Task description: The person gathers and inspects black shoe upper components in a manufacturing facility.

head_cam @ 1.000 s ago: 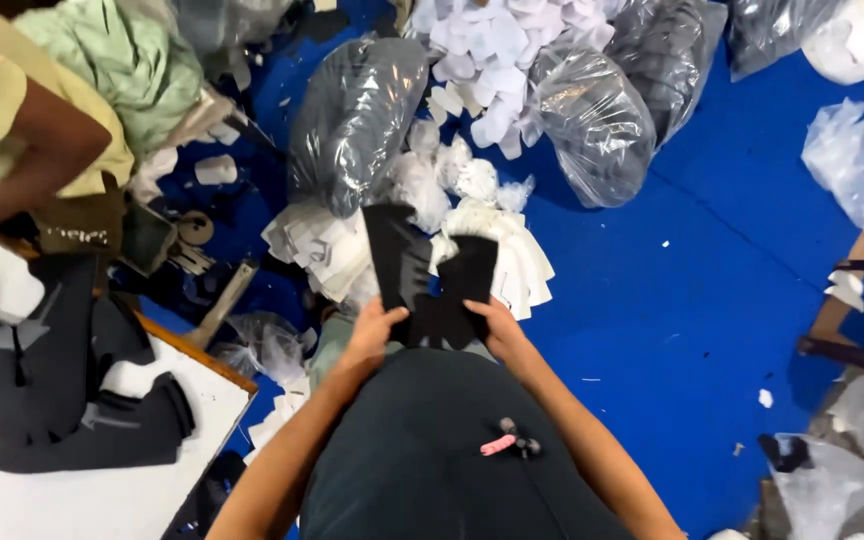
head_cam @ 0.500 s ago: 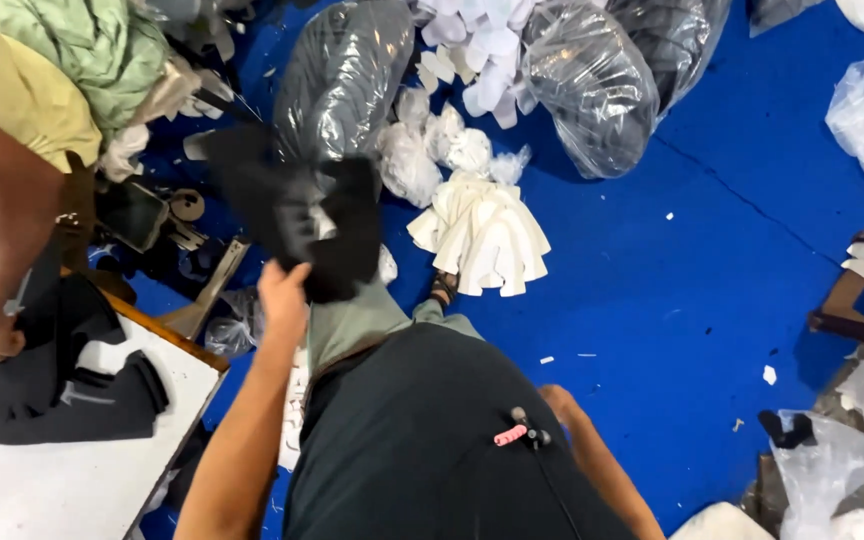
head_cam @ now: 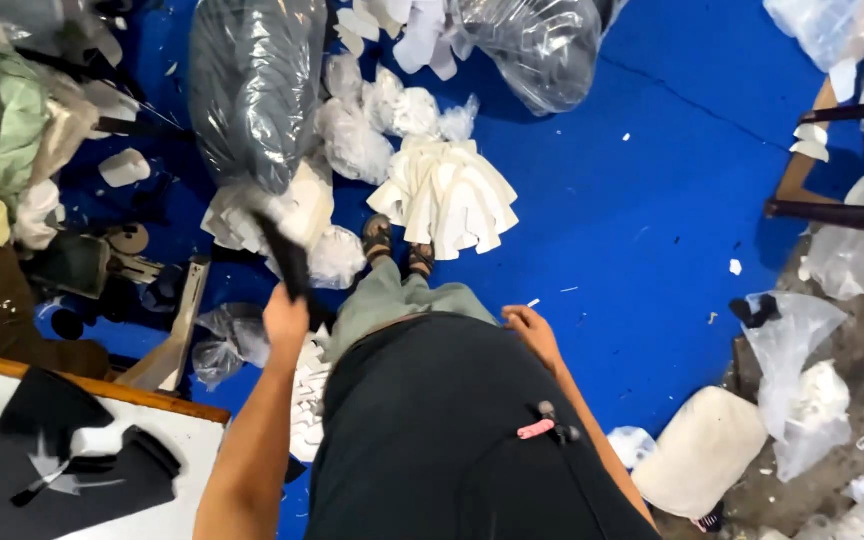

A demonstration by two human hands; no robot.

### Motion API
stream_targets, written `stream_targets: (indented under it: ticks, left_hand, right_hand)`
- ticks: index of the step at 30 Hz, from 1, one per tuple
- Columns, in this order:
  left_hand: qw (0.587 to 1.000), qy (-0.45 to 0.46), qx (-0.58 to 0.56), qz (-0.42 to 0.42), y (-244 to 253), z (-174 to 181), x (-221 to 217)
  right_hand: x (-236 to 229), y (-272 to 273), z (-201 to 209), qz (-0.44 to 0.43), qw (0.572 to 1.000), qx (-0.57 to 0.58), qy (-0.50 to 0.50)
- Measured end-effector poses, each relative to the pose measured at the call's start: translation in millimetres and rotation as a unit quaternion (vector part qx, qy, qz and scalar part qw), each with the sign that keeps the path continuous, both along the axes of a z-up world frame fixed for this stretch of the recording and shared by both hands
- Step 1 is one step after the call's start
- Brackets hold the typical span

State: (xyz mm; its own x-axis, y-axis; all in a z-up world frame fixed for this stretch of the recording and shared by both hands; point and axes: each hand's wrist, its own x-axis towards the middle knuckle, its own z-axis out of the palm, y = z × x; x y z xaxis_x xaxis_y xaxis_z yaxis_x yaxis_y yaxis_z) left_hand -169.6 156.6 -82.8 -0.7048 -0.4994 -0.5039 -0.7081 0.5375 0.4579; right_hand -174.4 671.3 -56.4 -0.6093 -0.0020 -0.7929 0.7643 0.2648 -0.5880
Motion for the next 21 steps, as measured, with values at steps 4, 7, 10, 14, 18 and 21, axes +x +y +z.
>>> stream_targets:
  ticks: [4, 7, 10, 14, 18, 21]
  left_hand:
    - [0.982, 0.162, 0.021, -0.090, -11, 11, -66]
    - [0.992, 0.116, -0.008, -0.053, -42, 17, -99]
    - [0.982, 0.187, 0.003, 0.027, -66, 22, -86]
    - [0.988, 0.080, -0.062, 0.115, -71, -19, -15]
    - [0.984, -0.119, -0.021, 0.130, -18, -26, 84]
    - [0.975, -0.077, -0.010, 0.207, 49, -1, 159]
  right_hand:
    - [35, 27, 19, 0.091, 0.994, 0.028, 0.046]
    - [33, 40, 23, 0.100, 0.993, 0.032, 0.059]
    - [14, 47, 10, 0.174, 0.980, 0.053, 0.075]
    - [-23, 69, -30, 0.279, 0.950, 0.090, 0.106]
    - [-81, 71, -113, 0.390, 0.903, 0.090, 0.159]
    - [-185, -38, -110, 0.153, 0.980, -0.083, -0.099]
